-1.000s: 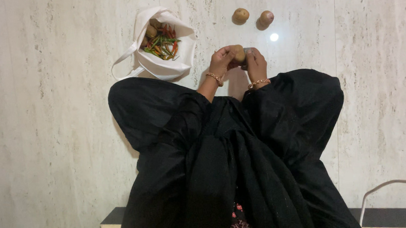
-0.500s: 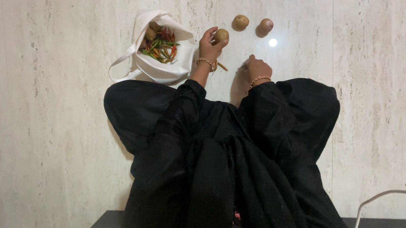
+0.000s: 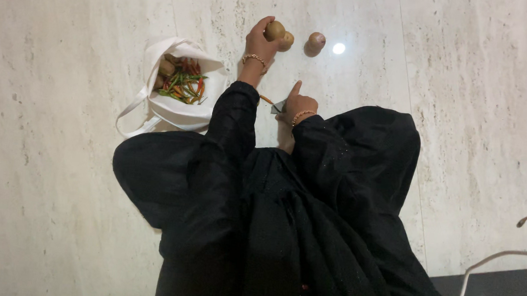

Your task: The person sits on the floor and peels potatoes and chili peppers using a peeler. They place the peeled items on the floor and the peels into a white bag.

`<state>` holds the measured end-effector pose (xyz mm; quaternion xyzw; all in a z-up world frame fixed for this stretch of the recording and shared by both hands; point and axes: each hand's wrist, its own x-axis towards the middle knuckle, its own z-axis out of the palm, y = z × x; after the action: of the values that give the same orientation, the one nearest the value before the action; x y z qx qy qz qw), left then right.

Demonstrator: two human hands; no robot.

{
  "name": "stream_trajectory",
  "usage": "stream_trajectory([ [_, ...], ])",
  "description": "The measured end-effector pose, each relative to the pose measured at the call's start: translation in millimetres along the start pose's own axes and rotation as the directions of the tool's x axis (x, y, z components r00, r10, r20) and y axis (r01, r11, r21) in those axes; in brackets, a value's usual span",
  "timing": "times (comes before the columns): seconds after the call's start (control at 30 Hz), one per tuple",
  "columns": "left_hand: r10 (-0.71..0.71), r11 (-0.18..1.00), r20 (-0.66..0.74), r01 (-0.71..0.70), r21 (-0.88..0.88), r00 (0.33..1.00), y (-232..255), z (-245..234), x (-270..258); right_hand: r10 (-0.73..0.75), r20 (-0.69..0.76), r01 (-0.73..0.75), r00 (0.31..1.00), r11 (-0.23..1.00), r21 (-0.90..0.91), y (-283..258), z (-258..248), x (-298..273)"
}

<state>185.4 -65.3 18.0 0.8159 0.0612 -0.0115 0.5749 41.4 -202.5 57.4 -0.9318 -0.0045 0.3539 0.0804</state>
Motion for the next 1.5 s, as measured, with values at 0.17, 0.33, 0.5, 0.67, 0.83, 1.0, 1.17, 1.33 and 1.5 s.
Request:
stream_trajectory([
  [0.17, 0.118, 0.977, -0.03, -0.11, 0.182, 0.993, -1, 21, 25, -0.009, -0.007, 0.009, 1.0, 0.999, 0.053, 0, 0, 1],
  [0.33, 0.232, 0.924, 0.001, -0.221, 0.313, 0.973, -5, 43, 39, 0.007, 0.004, -0.007, 1.0, 0.999, 0.043, 1, 3, 3],
  [0.5, 0.235, 0.861, 0.096, -0.253, 0.442, 0.967, 3, 49, 39, 0.019, -0.005, -0.019, 1.0, 0.999, 0.038, 1, 7, 10],
  [0.67, 0.328, 0.74, 0.164, -0.361, 0.567, 0.93, 4, 51, 44, 0.028, 0.008, -0.028, 1.0, 0.998, 0.061, 2, 10, 13],
  [0.83, 0.252, 0.702, 0.257, -0.359, 0.616, 0.933, -4, 53, 40, 0.024, 0.005, -0.024, 1.0, 0.998, 0.06, 3, 12, 16],
  [1.0, 0.204, 0.59, 0.268, -0.337, 0.733, 0.941, -24, 61, 35, 0.025, -0.001, -0.025, 1.0, 0.997, 0.071, 3, 14, 17],
  [1.17, 0.219, 0.64, 0.18, -0.28, 0.716, 0.959, -21, 55, 21, 0.024, 0.028, -0.026, 0.999, 0.998, 0.063, 2, 10, 16],
  [1.33, 0.185, 0.8, 0.057, -0.184, 0.571, 0.981, -20, 42, -1, 0.025, 0.011, -0.026, 1.0, 0.998, 0.055, 0, 7, 11],
  [1.5, 0.185, 0.876, 0.012, -0.171, 0.452, 0.983, -13, 47, -9, 0.004, 0.006, -0.004, 1.0, 0.998, 0.06, 0, 4, 10],
])
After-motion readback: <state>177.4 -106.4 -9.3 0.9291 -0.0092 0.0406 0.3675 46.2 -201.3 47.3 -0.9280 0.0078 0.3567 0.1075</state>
